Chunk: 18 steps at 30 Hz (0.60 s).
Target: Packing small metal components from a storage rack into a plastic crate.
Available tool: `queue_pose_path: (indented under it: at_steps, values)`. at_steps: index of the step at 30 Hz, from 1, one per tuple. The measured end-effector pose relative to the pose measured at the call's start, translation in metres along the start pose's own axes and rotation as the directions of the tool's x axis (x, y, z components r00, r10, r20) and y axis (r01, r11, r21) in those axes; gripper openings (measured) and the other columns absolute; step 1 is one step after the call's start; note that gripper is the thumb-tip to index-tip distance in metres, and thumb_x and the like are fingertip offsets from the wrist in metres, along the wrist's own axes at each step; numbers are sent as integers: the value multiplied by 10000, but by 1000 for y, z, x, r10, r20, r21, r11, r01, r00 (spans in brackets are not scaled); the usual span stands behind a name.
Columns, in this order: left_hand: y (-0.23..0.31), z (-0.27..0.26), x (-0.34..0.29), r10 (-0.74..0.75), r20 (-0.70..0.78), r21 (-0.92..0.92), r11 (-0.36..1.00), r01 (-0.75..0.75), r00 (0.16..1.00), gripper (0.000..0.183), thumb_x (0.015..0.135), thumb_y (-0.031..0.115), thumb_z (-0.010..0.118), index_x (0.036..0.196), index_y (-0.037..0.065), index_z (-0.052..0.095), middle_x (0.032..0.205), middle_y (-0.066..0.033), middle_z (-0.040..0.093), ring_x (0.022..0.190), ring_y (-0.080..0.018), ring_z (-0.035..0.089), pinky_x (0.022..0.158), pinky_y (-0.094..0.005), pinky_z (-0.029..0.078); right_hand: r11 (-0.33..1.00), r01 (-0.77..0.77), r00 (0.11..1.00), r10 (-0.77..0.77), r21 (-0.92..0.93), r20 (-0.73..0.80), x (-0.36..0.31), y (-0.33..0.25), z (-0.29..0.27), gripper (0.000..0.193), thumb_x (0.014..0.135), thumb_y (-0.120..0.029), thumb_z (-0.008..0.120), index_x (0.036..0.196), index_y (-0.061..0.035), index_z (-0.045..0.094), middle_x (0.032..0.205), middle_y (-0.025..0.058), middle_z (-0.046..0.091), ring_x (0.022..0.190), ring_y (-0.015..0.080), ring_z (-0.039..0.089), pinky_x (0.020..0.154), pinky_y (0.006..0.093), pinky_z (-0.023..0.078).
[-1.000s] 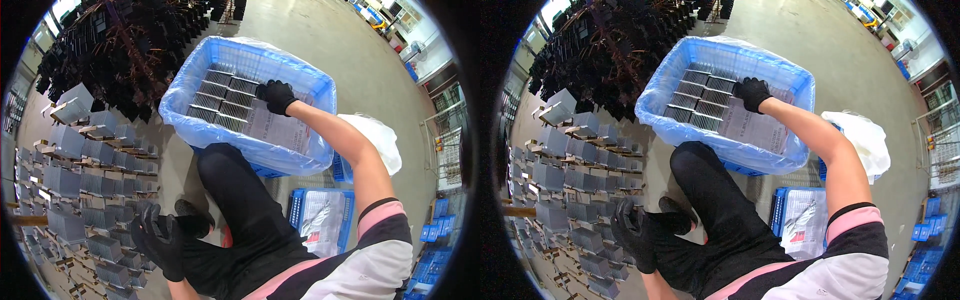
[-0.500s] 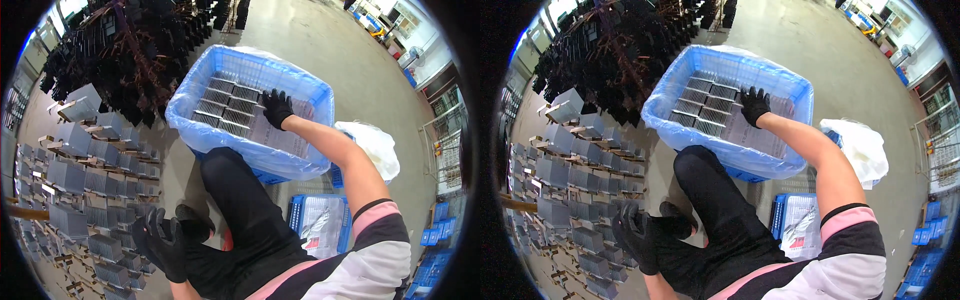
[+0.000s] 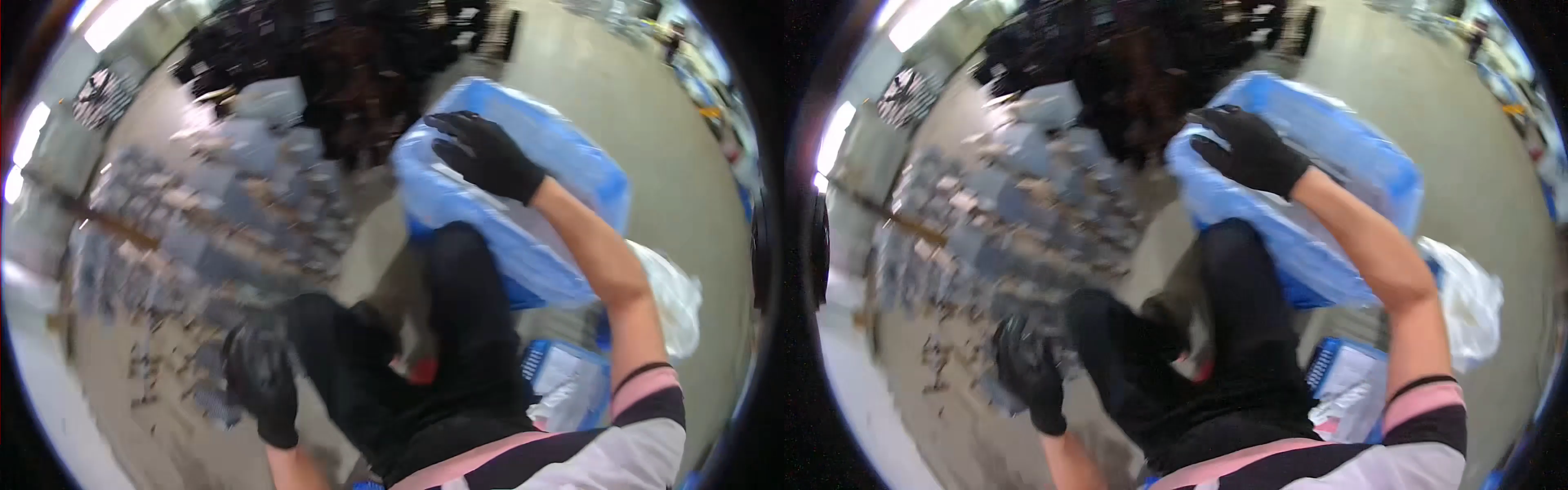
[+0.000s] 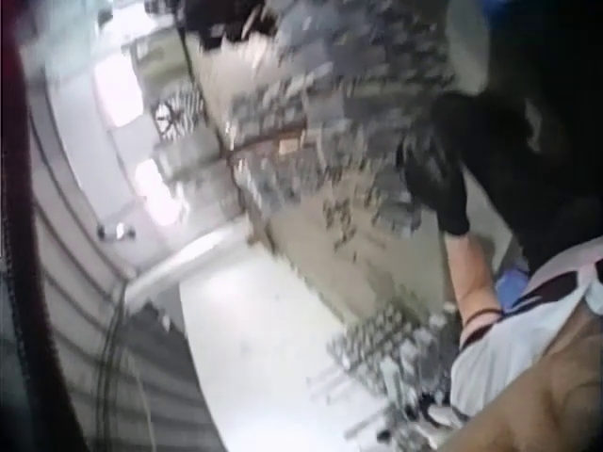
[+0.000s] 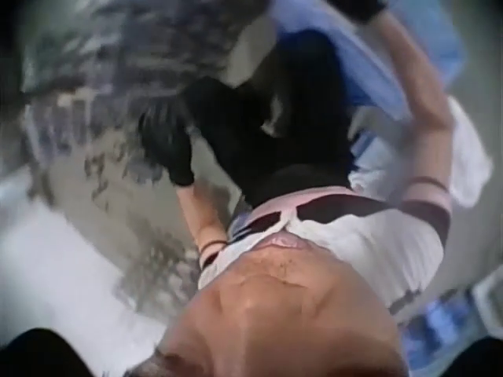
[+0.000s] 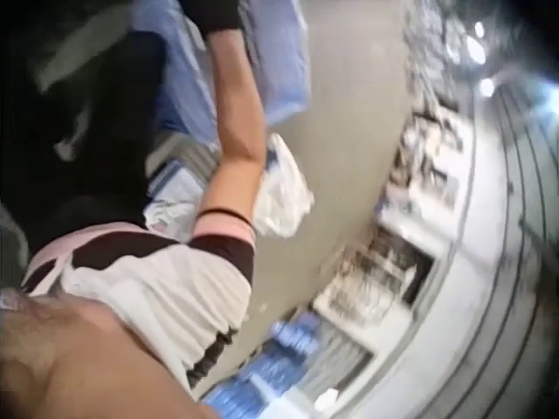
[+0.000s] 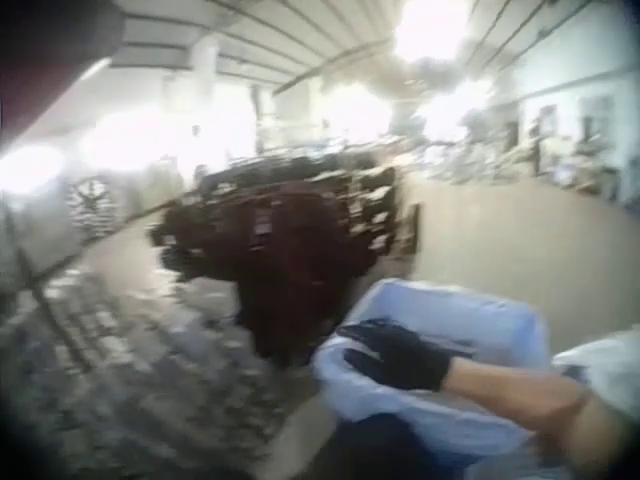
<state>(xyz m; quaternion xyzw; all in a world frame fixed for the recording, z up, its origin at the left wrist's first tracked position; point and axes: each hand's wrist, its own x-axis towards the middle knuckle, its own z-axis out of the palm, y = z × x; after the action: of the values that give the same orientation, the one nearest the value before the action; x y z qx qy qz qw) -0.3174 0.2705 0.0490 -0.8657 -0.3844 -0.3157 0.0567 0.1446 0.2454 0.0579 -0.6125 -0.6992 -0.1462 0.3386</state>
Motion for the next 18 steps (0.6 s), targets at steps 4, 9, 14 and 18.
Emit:
queue_pose_path:
  at_steps: [4, 9, 14, 18]
  values:
    - [-3, -21, 34, -75, -84, 110, 990, 84, 994, 291, 934, 152, 683, 1208, 55, 661, 1244, -159, 655, 1197, -350, 590, 1046, -453, 437, 788, -230, 925, -4, 571, 379, 43, -83, 54, 387, 1006, -320, 601, 1264, -33, 625, 1095, 157, 685, 1021, 240, 659, 903, 380, 522]
    - [-15, -48, 87, 118, -62, 388, 918, -85, 991, 406, 880, 78, 667, 1284, 88, 629, 1312, -147, 602, 1215, -354, 562, 1049, -478, 423, 412, -474, 838, -62, 778, 543, 77, -141, 114, 431, 1026, -362, 573, 1308, -37, 588, 1141, 144, 645, 1019, 171, 633, 896, 333, 510]
    - [-35, -65, 107, 111, 101, 709, 689, -149, 989, 460, 882, 34, 578, 1334, 118, 604, 1363, -141, 546, 1229, -367, 534, 1067, -525, 386, 97, -677, 712, -164, 730, 683, 95, -215, 149, 446, 1023, -277, 575, 1427, -106, 494, 1282, 192, 576, 989, 190, 658, 837, 340, 541]
    - [-47, -33, 128, 235, 117, 663, 705, -252, 965, 406, 921, 54, 536, 1316, 99, 618, 1282, -158, 597, 1195, -354, 553, 1048, -499, 397, 634, 110, 982, -187, 765, 13, 97, -224, 196, 475, 1076, -337, 430, 1418, -13, 485, 882, 99, 658, 802, 137, 612, 833, 326, 526]
